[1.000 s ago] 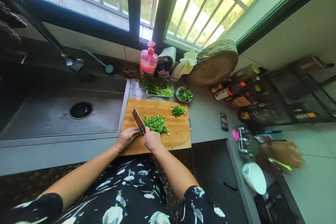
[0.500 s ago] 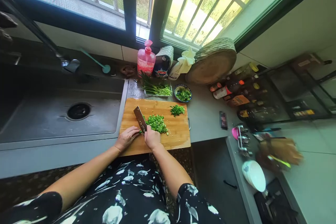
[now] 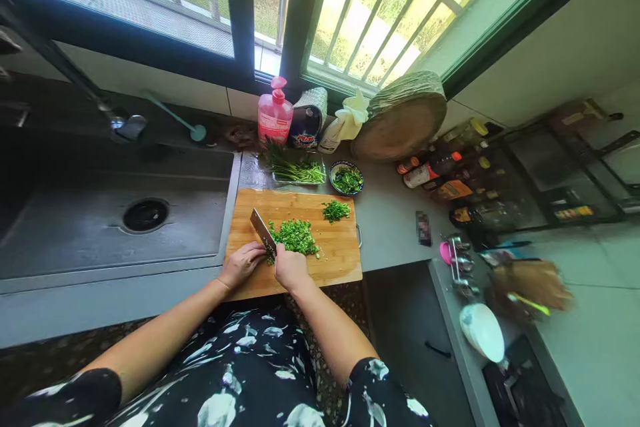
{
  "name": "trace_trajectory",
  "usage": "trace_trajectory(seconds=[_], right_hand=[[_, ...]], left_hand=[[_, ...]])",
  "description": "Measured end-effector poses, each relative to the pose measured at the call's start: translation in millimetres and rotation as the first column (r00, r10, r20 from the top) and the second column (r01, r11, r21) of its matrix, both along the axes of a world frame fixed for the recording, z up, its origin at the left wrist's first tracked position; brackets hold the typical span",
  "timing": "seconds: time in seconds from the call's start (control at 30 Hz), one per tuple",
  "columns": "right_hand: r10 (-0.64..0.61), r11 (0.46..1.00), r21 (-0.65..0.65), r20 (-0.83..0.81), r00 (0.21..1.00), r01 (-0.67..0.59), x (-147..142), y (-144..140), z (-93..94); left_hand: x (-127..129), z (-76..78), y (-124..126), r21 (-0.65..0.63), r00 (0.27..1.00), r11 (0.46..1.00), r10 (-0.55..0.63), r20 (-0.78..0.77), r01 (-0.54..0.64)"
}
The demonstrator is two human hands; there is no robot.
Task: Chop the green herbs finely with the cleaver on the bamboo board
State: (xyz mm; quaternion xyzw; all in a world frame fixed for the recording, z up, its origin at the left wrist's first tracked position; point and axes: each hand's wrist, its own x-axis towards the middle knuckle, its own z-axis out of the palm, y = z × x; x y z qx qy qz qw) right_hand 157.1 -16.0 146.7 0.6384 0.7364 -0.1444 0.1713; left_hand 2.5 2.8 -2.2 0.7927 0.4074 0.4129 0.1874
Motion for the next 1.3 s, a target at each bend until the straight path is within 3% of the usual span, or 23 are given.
trace_trajectory(seconds=[0.17,0.33,0.6,0.9,1.17,1.3], right_hand=[[0.003,1.0,0.005,0.046,0.999,-0.003,-9,-10,-12.1],[0.038,0.998,0.051,-0.024,0.999,-0.037,-17,3,-31.3],[0.05,0.998,0.046,-0.037,0.998,-0.048,3,-3,-14.1],[0.045,0.997,0.063,-0.048,0.998,-0.042,-12,8,-36.1],[0.056,0.998,-0.002,-0.018,0.998,-0.056,5,2,-7.3],[0.048,0.999,0.005,-0.025,0.999,-0.048,-3,1,-22.6]], left_hand=[[0,-2.1,0,-0.058,1.0,0.998,-0.008,-0.013,0.008],[-1,-6.9,0,-0.031,0.999,1.0,0.005,-0.044,-0.007],[1,-1.1,-1,0.017,1.0,1.0,0.001,-0.009,-0.001],[-2,-2.8,0,-0.004,1.0,1.0,-0.003,-0.03,0.003],[-1,-5.2,0,-0.013,1.0,1.0,0.012,0.005,-0.012],[-2,-5.9,-1,-0.041,1.0,0.999,0.005,0.007,-0.005]])
